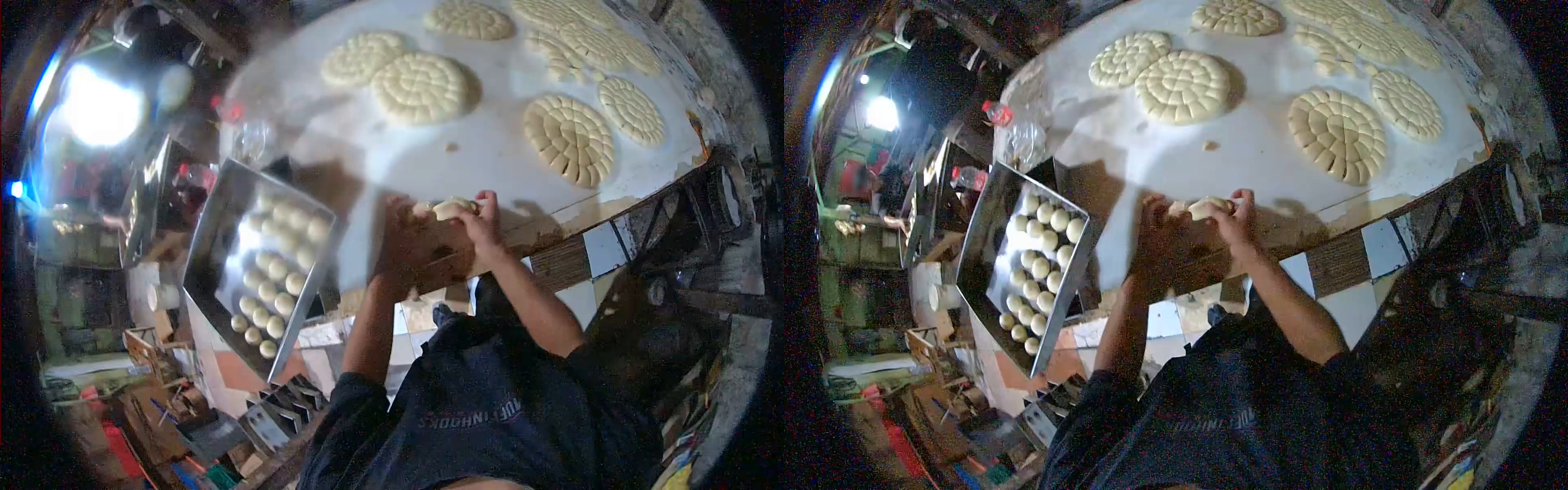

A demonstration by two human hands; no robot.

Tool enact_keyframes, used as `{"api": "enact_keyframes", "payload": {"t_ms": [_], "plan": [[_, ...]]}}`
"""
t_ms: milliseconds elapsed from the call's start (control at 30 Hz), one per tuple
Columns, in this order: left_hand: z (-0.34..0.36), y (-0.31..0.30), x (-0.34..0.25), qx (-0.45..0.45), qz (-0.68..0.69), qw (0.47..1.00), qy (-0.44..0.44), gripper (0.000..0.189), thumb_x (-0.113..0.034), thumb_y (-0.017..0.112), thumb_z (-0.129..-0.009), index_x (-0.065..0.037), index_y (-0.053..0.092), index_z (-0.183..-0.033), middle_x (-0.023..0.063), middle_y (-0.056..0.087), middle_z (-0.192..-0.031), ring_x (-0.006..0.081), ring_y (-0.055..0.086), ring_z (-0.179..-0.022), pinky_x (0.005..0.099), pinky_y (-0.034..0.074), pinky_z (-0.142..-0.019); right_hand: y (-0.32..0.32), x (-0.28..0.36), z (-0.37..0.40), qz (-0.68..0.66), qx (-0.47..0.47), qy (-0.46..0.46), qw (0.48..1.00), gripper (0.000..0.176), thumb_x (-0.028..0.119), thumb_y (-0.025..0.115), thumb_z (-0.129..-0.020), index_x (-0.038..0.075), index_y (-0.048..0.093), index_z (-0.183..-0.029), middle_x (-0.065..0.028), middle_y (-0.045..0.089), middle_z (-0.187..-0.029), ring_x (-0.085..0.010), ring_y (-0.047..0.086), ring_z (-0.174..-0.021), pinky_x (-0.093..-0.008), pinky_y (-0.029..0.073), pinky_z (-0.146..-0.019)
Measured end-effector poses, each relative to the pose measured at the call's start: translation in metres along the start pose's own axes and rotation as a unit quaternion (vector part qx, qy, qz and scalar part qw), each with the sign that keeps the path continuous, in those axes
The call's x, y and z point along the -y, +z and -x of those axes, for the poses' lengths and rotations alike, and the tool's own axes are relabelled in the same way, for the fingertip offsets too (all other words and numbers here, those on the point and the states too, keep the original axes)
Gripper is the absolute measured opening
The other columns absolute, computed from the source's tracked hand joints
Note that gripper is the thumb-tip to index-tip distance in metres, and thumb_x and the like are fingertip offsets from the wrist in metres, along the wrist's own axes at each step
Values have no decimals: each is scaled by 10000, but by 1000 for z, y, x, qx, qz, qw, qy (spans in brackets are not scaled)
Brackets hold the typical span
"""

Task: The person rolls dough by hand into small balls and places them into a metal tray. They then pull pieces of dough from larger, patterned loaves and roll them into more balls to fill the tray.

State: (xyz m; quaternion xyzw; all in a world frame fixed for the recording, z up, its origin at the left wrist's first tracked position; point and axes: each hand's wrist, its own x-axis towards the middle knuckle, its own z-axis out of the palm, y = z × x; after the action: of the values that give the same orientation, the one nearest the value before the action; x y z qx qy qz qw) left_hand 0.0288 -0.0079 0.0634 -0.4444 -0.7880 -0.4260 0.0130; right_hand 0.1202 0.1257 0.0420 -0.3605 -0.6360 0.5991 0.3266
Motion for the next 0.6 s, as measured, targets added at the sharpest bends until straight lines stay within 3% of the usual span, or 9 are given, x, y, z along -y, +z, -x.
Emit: {"api": "enact_keyframes", "payload": {"t_ms": [33,100,167,300,333,367,400,533,600], "plan": [[8,-2,16,6,149,985,-84,349,-259,633,-856,-41,546,-1115,228,512,-1088,406,461,-1125,536,339,-1023,-8,3,-4,-139,20,119,983,417,179,692,-828,100,370,-1081,-59,518,-855,-184,544,-720,-320,456,-596],[34,-3,37,-11,234,961,-146,352,-268,633,-858,-35,545,-1106,228,511,-1086,408,461,-1115,529,343,-1018,-35,-12,-21,-201,14,103,974,374,190,685,-835,122,399,-1067,-38,520,-866,-124,503,-670,-270,412,-530],[58,-5,49,-15,140,982,-122,356,-277,633,-859,-29,543,-1098,228,510,-1083,411,462,-1105,522,347,-1014,-71,-39,-53,-142,-79,25,986,308,209,658,-852,108,430,-1034,-22,513,-848,-117,493,-662,-279,406,-538],[59,-21,39,81,-178,980,-44,366,-294,633,-861,-17,541,-1081,228,507,-1079,415,463,-1085,508,355,-1004,-132,-29,-64,92,-9,-91,992,229,222,625,-843,70,488,-944,-58,511,-840,-189,505,-711,-356,422,-617],[35,-31,28,163,-191,960,-120,369,-299,632,-862,-14,540,-1077,227,507,-1077,416,463,-1080,504,357,-1001,-146,-24,-76,258,113,-259,924,218,225,622,-825,60,505,-906,-89,506,-851,-243,499,-763,-401,412,-674],[10,-32,22,233,-201,933,-189,372,-303,632,-863,-11,540,-1073,227,506,-1076,417,463,-1075,501,359,-999,-157,-18,-87,404,229,-404,788,212,228,619,-807,51,522,-868,-121,501,-862,-297,492,-815,-446,403,-731],[-2,-20,25,239,-199,930,-195,372,-303,632,-863,-11,540,-1073,227,506,-1076,417,463,-1075,501,359,-999,-154,-10,-104,417,257,-386,782,186,214,599,-798,65,496,-842,-154,472,-882,-347,446,-887,-478,356,-817],[-75,35,53,-115,-75,990,-12,308,-271,722,-792,-43,587,-948,158,549,-920,343,542,-857,459,456,-832,-83,1,-149,337,197,-347,853,194,206,610,-781,55,494,-821,-164,481,-877,-351,466,-867,-486,367,-788],[-82,52,4,-57,-76,990,-108,280,-254,717,-795,-49,574,-922,156,552,-905,362,535,-851,465,440,-811,-50,-9,-133,278,218,-336,873,198,199,626,-750,45,509,-791,-163,509,-840,-360,500,-835,-490,401,-787]]}}
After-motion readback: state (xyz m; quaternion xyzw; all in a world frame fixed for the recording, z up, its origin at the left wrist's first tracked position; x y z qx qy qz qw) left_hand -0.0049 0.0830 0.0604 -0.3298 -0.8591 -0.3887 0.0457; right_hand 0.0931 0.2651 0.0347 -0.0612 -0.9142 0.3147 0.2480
